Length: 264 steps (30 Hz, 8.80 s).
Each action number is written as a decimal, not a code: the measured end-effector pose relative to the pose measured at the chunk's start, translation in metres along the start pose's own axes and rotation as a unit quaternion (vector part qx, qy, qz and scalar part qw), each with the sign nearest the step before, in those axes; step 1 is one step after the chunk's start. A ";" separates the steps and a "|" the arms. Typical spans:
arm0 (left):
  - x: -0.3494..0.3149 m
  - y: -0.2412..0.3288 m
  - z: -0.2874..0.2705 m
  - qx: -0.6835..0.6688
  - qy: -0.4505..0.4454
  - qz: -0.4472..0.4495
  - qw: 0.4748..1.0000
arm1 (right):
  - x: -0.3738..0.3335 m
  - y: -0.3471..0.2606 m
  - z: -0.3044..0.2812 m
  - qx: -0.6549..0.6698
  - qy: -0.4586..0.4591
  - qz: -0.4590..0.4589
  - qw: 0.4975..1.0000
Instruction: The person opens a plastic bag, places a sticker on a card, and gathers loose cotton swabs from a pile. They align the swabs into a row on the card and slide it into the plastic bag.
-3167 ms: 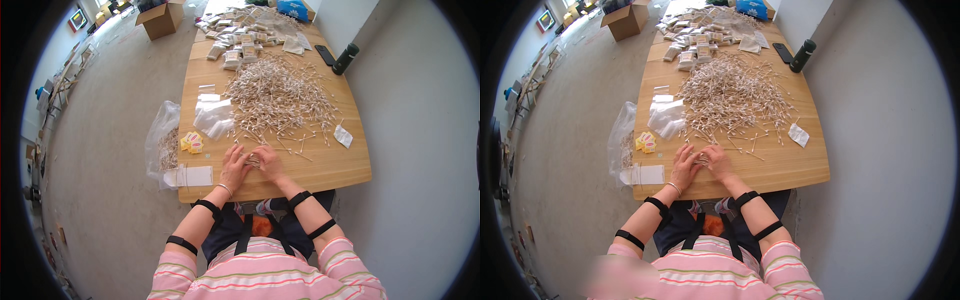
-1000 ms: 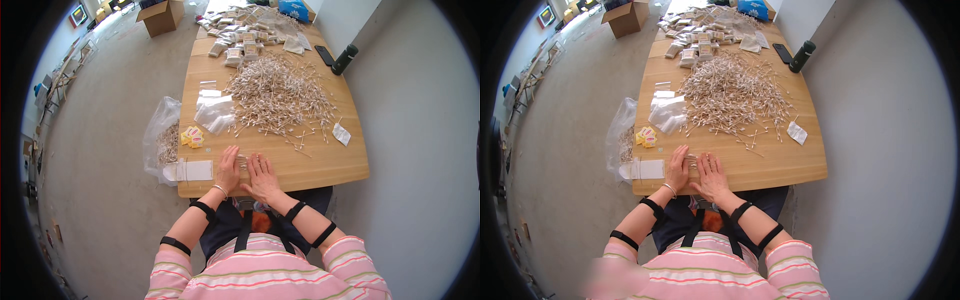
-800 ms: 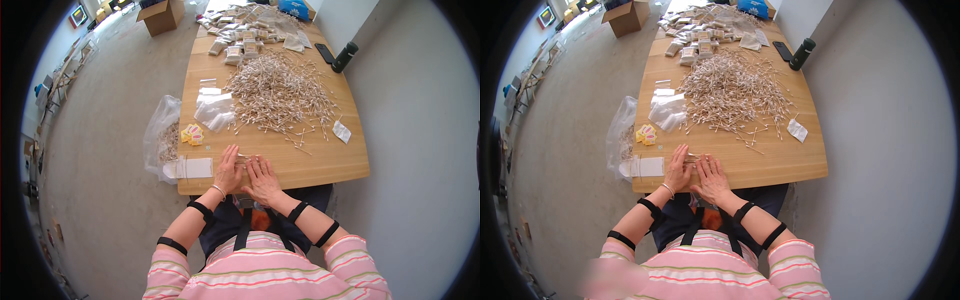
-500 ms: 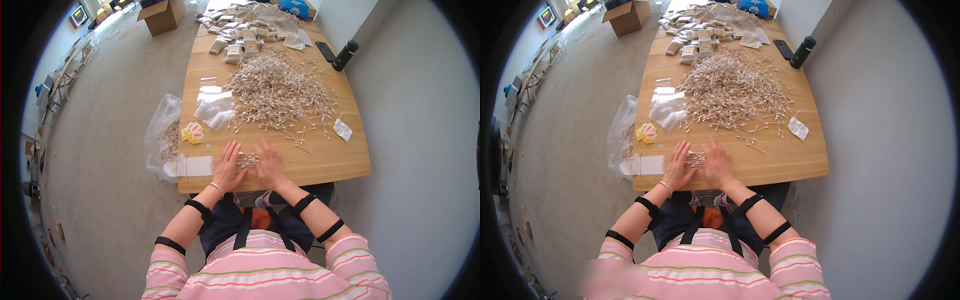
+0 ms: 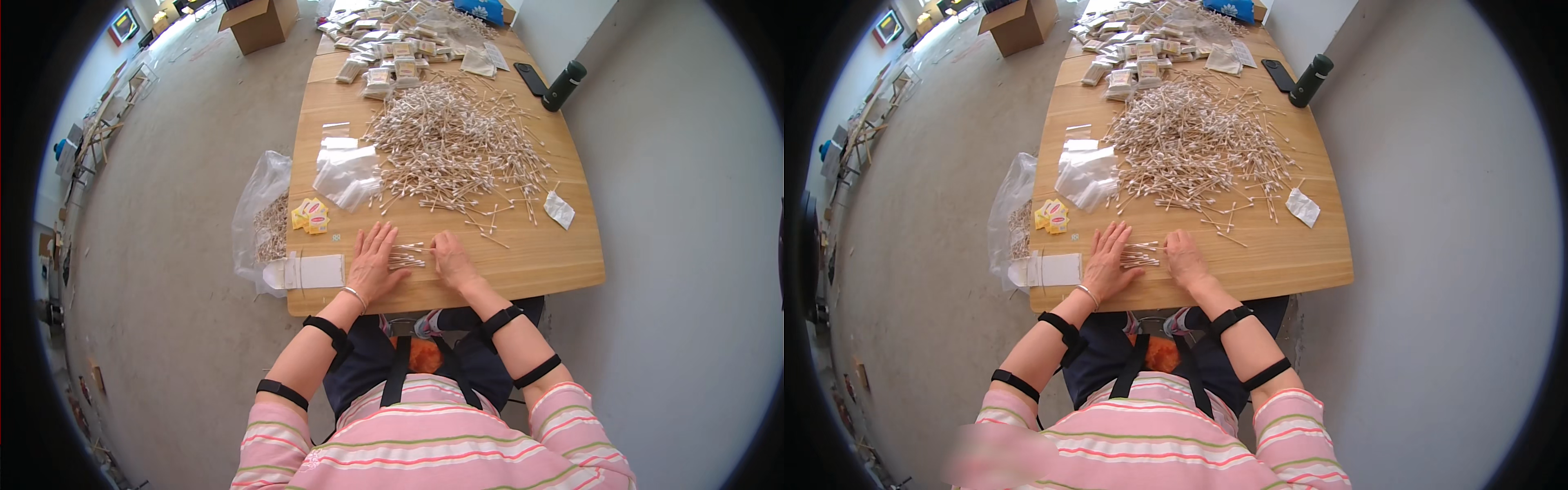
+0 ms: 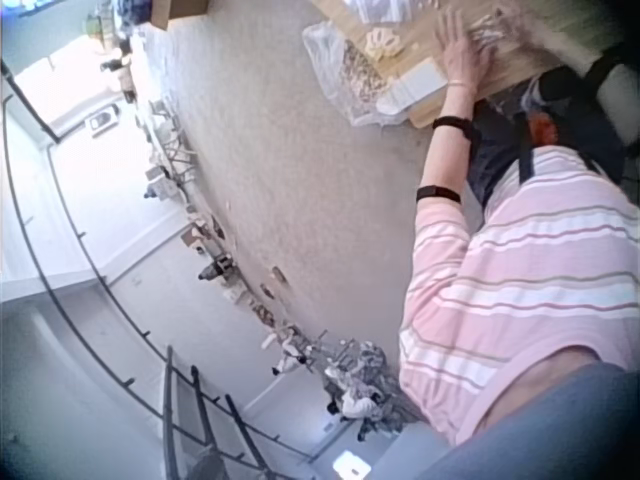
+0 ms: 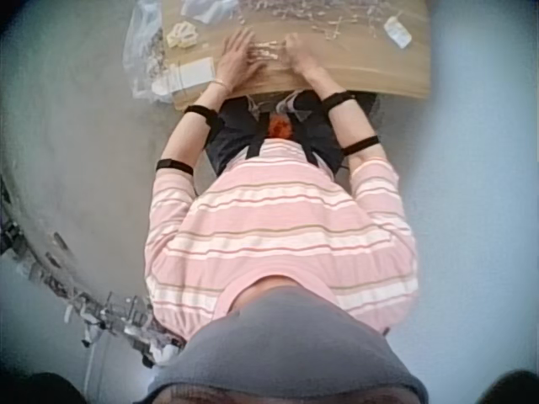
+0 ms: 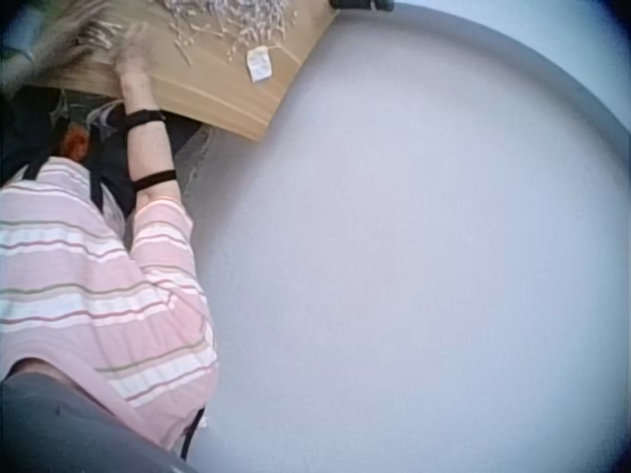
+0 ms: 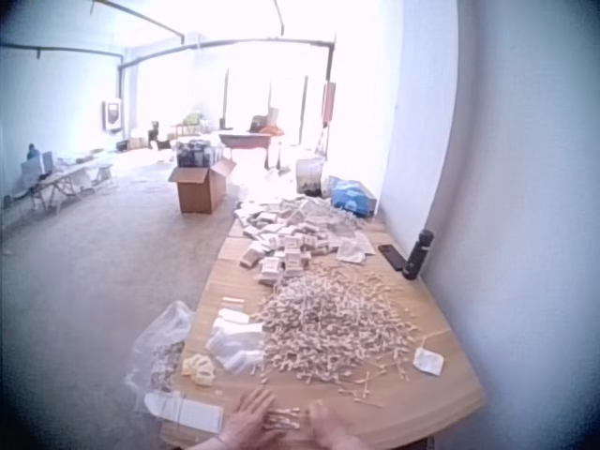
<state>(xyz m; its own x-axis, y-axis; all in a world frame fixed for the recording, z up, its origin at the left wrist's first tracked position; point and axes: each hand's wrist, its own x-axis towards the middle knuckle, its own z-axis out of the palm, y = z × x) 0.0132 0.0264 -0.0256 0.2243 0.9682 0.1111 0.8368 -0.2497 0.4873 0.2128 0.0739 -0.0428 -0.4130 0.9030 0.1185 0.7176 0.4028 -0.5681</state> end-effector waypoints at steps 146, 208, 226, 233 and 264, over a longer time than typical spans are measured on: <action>-0.017 -0.098 -0.062 -0.140 0.331 -0.274 0.892 | -0.025 -0.042 0.006 -0.158 -0.061 -0.125 0.978; 0.008 -0.058 -0.041 -0.182 0.254 -0.241 0.919 | 0.025 -0.020 -0.001 -0.054 0.029 -0.071 0.996; -0.018 0.003 0.005 -0.151 0.077 -0.023 0.985 | -0.003 -0.012 0.013 0.342 0.167 0.132 0.915; -0.010 0.010 0.021 -0.233 0.098 -0.010 0.968 | -0.001 -0.039 0.055 0.434 0.167 0.081 0.882; 0.023 0.004 -0.004 -0.129 0.170 -0.100 0.972 | 0.022 -0.027 0.030 0.129 0.141 0.037 0.981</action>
<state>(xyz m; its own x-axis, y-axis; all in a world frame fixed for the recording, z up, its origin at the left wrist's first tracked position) 0.0197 0.0482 -0.0180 -0.1435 0.9575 0.2503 0.6841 -0.0868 0.7242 0.1675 0.0784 -0.0498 -0.1681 0.9485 0.2686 0.5598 0.3161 -0.7660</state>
